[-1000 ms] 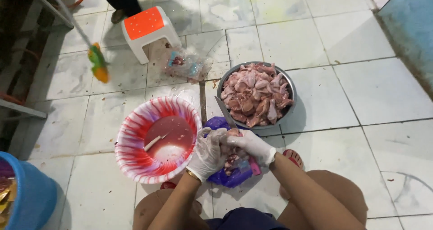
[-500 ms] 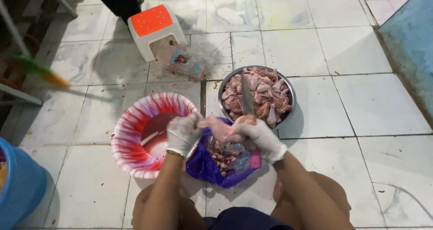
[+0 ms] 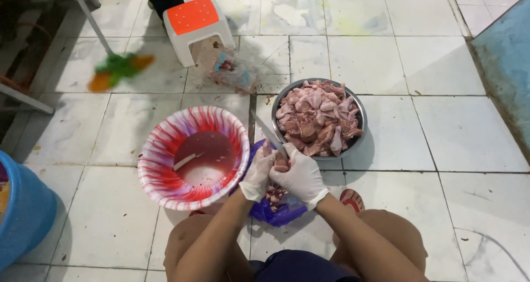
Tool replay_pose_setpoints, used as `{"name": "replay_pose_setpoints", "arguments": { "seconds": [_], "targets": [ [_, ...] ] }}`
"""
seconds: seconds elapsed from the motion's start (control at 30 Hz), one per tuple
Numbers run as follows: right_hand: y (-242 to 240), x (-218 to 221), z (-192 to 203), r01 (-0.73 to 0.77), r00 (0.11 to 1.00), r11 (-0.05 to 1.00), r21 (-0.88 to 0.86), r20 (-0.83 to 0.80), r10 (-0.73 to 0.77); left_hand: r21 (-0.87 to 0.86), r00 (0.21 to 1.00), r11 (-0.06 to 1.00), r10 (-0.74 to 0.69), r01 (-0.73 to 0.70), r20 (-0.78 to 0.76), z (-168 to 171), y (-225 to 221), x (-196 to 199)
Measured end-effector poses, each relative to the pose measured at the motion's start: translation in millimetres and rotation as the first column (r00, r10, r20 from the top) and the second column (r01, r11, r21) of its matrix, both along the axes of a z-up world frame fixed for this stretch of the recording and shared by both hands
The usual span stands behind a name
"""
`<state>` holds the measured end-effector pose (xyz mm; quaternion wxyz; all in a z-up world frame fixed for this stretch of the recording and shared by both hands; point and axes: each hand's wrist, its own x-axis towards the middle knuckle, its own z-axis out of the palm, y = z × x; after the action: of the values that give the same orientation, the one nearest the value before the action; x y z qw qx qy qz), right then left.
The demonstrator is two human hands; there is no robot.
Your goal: Cutting and trimming raw chicken pieces using a knife while sitting on the floor
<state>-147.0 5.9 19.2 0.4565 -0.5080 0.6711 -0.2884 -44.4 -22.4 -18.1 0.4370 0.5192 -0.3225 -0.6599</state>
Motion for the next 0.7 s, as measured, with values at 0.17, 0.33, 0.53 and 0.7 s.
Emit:
{"name": "replay_pose_setpoints", "arguments": {
  "seconds": [0.17, 0.33, 0.53, 0.7],
  "targets": [
    [0, 10, -14, 0.1, 0.995, 0.986, -0.134, 0.031, -0.096, -0.359, 0.914, 0.925, 0.246, -0.123, 0.322, -139, -32, 13],
    [18, 31, -10, 0.044, 0.997, 0.957, -0.287, -0.052, -0.061, -0.633, 0.675, 0.764, 0.533, -0.125, 0.51, -155, -65, 56],
    [14, 32, -1, 0.015, 0.997, 0.895, -0.446, -0.056, -0.045, 0.17, 0.759, 0.787, 0.617, -0.593, -0.208, -58, -80, 81],
    [17, 22, -17, -0.006, 0.993, 0.906, -0.422, -0.111, -0.045, 0.159, 0.712, 0.788, 0.609, -0.595, -0.35, -55, -85, 99]
  ]
}}
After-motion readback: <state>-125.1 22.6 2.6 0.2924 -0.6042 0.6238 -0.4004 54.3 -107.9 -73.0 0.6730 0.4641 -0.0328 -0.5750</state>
